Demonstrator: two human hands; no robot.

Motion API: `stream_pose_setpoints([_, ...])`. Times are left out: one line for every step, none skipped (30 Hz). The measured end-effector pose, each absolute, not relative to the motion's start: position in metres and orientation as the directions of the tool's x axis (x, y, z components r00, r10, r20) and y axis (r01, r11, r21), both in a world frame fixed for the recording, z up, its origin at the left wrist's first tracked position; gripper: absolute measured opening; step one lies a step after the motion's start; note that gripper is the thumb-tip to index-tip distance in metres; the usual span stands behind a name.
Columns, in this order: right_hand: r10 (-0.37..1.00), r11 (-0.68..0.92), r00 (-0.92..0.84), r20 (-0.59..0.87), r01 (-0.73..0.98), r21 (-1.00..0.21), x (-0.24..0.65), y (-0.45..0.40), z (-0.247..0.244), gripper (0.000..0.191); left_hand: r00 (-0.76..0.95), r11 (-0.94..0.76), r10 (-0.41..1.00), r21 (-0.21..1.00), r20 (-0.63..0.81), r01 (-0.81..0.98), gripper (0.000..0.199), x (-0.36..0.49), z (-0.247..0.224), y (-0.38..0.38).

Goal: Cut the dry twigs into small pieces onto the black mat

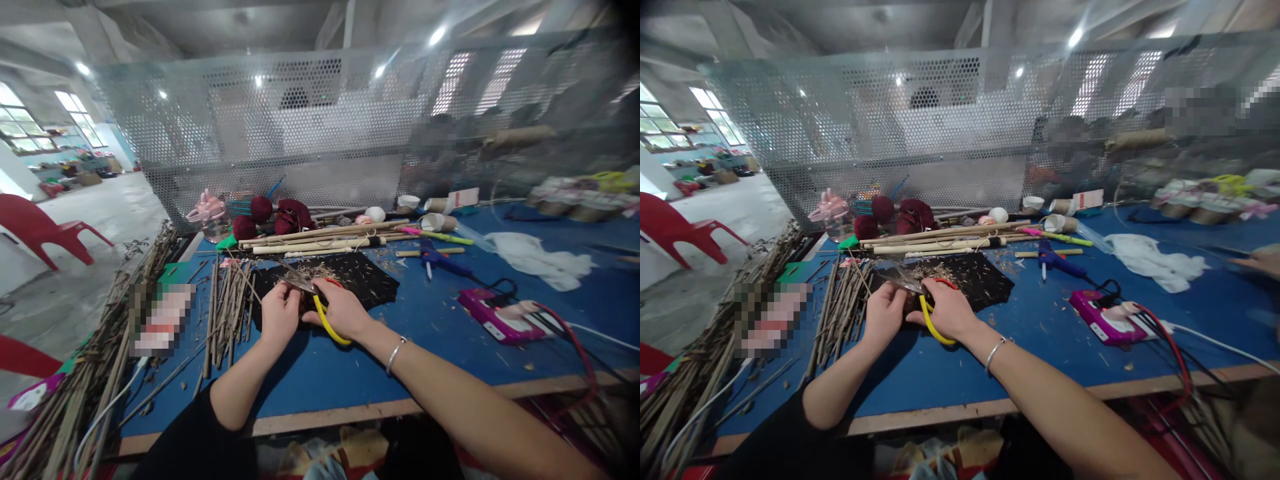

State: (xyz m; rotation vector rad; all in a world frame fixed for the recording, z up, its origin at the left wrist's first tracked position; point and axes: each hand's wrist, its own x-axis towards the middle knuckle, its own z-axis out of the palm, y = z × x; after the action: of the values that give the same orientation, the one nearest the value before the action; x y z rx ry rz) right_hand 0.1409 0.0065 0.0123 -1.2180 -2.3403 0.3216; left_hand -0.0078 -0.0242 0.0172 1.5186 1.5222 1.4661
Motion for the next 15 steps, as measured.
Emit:
stream_pose_setpoints([0.823,0.568,-0.489,0.290,0.709,-0.417,0.1407,0.0062,0.0121,0.058,-0.225,-0.225,0.922,0.907,0.317,0.355,0.020,-0.0083,0.0170,-0.0243])
stream_pose_setpoints([0.828,0.561,-0.488,0.277,0.714,-0.418,0.1405,0.0060,0.0120,0.056,-0.223,-0.228,0.920,0.902,0.323,0.367,0.021,-0.0088,0.0169,-0.0242])
stream_pose_setpoints([0.831,0.555,-0.486,0.269,0.719,-0.418,0.1404,0.0060,0.0119,0.055,-0.223,-0.230,0.917,0.896,0.330,0.380,0.021,-0.0095,0.0167,-0.0242])
stream_pose_setpoints([0.835,0.550,-0.484,0.262,0.723,-0.418,0.1404,0.0062,0.0118,0.053,-0.222,-0.232,0.915,0.890,0.337,0.394,0.022,-0.0101,0.0166,-0.0241])
stream_pose_setpoints([0.839,0.543,-0.480,0.255,0.728,-0.418,0.1406,0.0065,0.0118,0.052,-0.220,-0.232,0.913,0.882,0.343,0.410,0.022,-0.0108,0.0166,-0.0239])
stream_pose_setpoints([0.844,0.537,-0.476,0.248,0.733,-0.418,0.1408,0.0068,0.0118,0.051,-0.217,-0.232,0.912,0.874,0.348,0.427,0.023,-0.0114,0.0166,-0.0238])
stream_pose_setpoints([0.848,0.530,-0.473,0.240,0.739,-0.416,0.1412,0.0071,0.0119,0.049,-0.214,-0.231,0.911,0.866,0.353,0.443,0.024,-0.0120,0.0165,-0.0236])
stream_pose_setpoints([0.851,0.524,-0.471,0.231,0.745,-0.413,0.1416,0.0074,0.0121,0.048,-0.210,-0.229,0.911,0.859,0.355,0.458,0.024,-0.0124,0.0164,-0.0233])
stream_pose_setpoints([0.854,0.520,-0.471,0.223,0.750,-0.409,0.1422,0.0078,0.0122,0.047,-0.207,-0.226,0.911,0.853,0.356,0.471,0.025,-0.0127,0.0161,-0.0229])
stream_pose_setpoints([0.854,0.519,-0.473,0.217,0.753,-0.405,0.1428,0.0082,0.0124,0.046,-0.206,-0.222,0.912,0.849,0.355,0.480,0.025,-0.0129,0.0157,-0.0225])
stream_pose_setpoints([0.854,0.519,-0.475,0.212,0.754,-0.401,0.1434,0.0088,0.0125,0.046,-0.206,-0.217,0.913,0.846,0.353,0.486,0.025,-0.0131,0.0150,-0.0220])
stream_pose_setpoints([0.854,0.520,-0.478,0.207,0.755,-0.400,0.1442,0.0096,0.0125,0.045,-0.206,-0.210,0.915,0.846,0.347,0.490,0.025,-0.0131,0.0143,-0.0215])
stream_pose_setpoints([0.854,0.519,-0.481,0.201,0.755,-0.401,0.1450,0.0106,0.0125,0.044,-0.208,-0.202,0.917,0.846,0.340,0.493,0.026,-0.0132,0.0135,-0.0210])
stream_pose_setpoints([0.853,0.520,-0.484,0.197,0.752,-0.404,0.1460,0.0120,0.0124,0.043,-0.210,-0.194,0.919,0.848,0.333,0.494,0.026,-0.0133,0.0127,-0.0205])
stream_pose_setpoints([0.851,0.522,-0.487,0.196,0.747,-0.411,0.1473,0.0137,0.0125,0.043,-0.215,-0.185,0.921,0.850,0.326,0.493,0.026,-0.0135,0.0121,-0.0201])
